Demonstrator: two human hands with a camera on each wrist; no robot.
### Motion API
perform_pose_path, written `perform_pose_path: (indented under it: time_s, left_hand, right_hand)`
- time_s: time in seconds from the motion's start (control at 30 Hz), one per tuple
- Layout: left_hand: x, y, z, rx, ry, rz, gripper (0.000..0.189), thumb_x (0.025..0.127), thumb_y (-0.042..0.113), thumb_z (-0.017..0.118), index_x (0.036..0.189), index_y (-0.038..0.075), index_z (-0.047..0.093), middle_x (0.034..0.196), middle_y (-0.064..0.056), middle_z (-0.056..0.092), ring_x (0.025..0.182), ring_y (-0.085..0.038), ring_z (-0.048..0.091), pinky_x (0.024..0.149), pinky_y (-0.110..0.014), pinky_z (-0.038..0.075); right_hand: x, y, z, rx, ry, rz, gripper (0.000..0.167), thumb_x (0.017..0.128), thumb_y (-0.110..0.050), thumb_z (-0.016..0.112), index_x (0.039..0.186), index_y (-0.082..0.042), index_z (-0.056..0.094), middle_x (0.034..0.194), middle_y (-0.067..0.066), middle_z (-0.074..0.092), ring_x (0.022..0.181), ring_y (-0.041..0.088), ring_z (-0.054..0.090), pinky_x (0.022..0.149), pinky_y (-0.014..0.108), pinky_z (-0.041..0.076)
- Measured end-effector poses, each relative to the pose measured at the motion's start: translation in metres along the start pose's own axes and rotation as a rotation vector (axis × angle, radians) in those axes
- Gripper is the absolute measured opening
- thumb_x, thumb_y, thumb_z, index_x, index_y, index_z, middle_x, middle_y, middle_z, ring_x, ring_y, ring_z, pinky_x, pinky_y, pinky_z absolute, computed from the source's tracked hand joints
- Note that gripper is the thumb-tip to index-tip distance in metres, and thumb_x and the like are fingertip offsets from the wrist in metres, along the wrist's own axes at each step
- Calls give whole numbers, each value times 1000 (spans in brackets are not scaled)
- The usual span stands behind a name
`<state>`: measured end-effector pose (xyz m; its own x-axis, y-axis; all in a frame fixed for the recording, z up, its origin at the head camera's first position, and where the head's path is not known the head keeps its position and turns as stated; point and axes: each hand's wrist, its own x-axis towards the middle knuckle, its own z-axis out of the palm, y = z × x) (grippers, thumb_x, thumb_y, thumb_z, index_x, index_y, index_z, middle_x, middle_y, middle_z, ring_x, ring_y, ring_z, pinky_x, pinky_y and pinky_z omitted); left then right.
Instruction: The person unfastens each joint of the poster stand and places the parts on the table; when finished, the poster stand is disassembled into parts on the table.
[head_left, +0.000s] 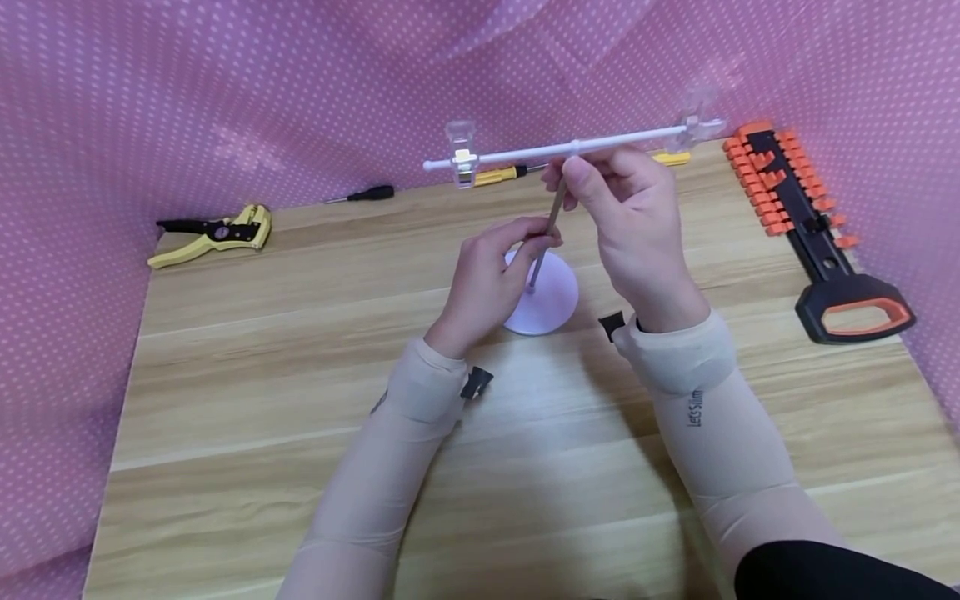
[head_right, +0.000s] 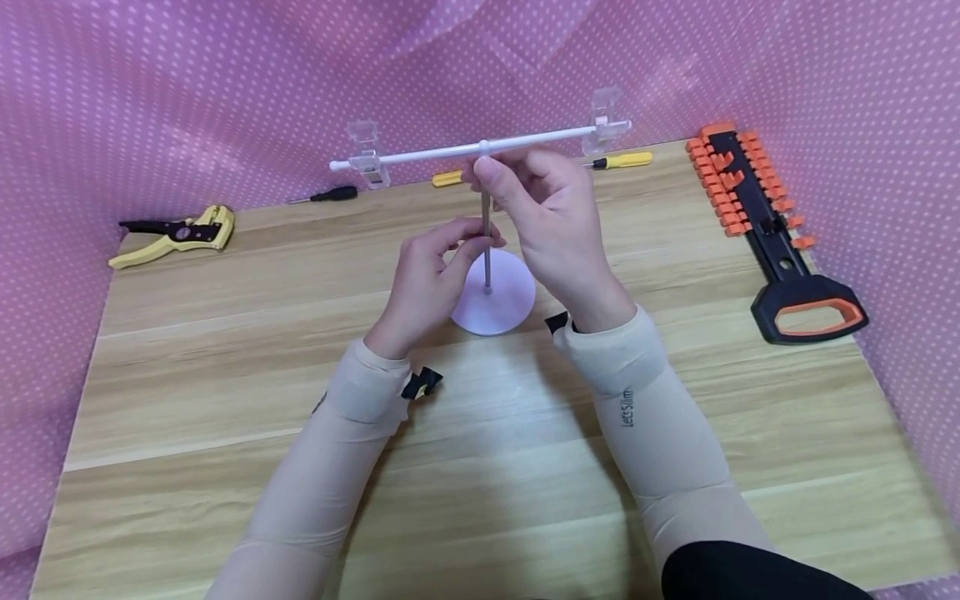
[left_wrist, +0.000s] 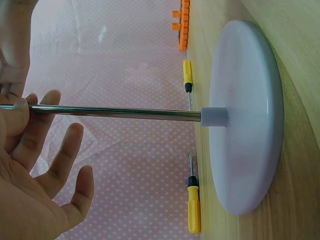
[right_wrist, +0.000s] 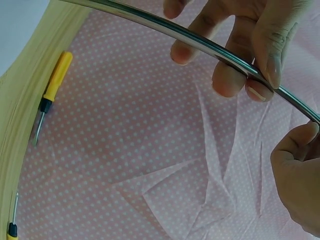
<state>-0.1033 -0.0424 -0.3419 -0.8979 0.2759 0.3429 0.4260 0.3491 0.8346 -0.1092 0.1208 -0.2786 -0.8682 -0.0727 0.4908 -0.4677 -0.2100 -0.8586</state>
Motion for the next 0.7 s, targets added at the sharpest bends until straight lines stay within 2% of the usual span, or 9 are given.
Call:
perform_pose_path:
  time_s: [0.27,0.47,0.7]
  left_hand:
    - [0,1,0,-3,-8,-11,21,106,17,65,120,9,79,112,-1,81,114,-12,74,101,-26,54]
    - [0,3,0,3,-23,-28,22,106,18,65,121,9,78,112,-1,81,115,-13,74,100,-26,54]
    - [1,3,-1,8,-14,-22,21,105,16,67,120,7,79,111,-3,82,112,-13,74,99,-25,54]
  right_hand:
    - [-1,2,1,17,20,-12,12,104,-10,68,102,-5,79,91,0,77,86,15,69,74,28,52]
    - [-1,2,1,12,32,-9,13,104,-7,66,102,-6,79,91,-2,77,86,13,70,74,28,53]
    - [0,4,4,51,43,-32,17,100,-22,74,101,-6,79,91,1,78,86,14,70,74,27,52]
